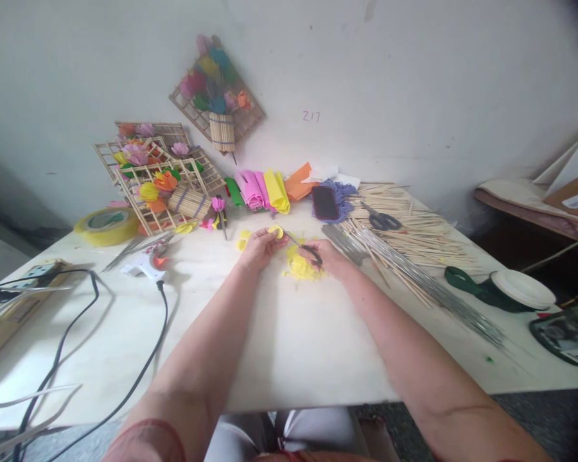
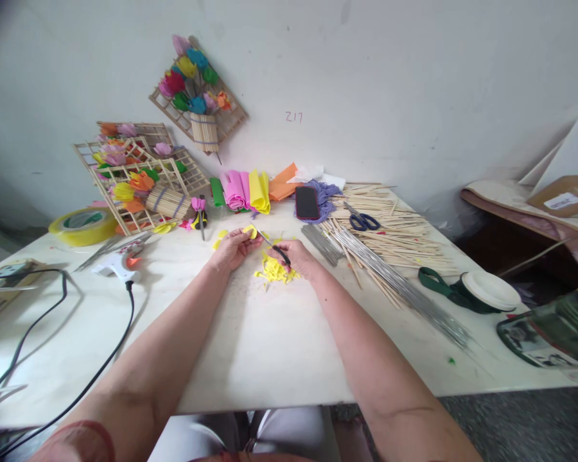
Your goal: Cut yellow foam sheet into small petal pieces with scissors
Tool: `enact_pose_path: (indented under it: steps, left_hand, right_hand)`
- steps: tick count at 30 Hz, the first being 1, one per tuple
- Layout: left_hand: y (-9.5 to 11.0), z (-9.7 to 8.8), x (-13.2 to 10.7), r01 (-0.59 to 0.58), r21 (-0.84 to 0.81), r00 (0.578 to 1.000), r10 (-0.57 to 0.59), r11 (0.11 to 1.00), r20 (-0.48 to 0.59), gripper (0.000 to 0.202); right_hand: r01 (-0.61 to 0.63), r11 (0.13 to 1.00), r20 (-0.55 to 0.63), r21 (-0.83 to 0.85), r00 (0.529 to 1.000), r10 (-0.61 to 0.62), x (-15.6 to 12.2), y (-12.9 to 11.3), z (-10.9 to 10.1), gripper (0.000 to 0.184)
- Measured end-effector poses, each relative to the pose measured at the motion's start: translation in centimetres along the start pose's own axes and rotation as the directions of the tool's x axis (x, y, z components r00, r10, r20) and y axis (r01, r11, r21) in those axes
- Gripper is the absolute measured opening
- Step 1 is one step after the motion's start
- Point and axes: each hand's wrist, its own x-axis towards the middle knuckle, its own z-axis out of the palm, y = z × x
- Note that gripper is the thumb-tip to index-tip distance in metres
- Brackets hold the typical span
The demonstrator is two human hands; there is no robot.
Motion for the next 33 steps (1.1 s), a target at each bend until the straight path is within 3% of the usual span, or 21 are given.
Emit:
enact_pose_path:
  steps: [19, 33]
  left_hand:
    - [-0.23, -0.39, -0.05, 0.016, 0.084, 0.994, -0.025, 0.996, 0.109, 0.013]
    - [-0.19, -0.13, -0.1, 0.02, 0.077, 0.997, -0.025, 0.997, 0.075, 0.014]
  right_hand:
    - [0.008, 1.0, 0.014, 0.002, 1.0, -0.008, -0.47, -0.19, 0.13, 0.031]
    - [0.015, 0.998, 0.017, 0.054, 1.0, -0.016, -0.07, 0.04, 0.03, 0.03]
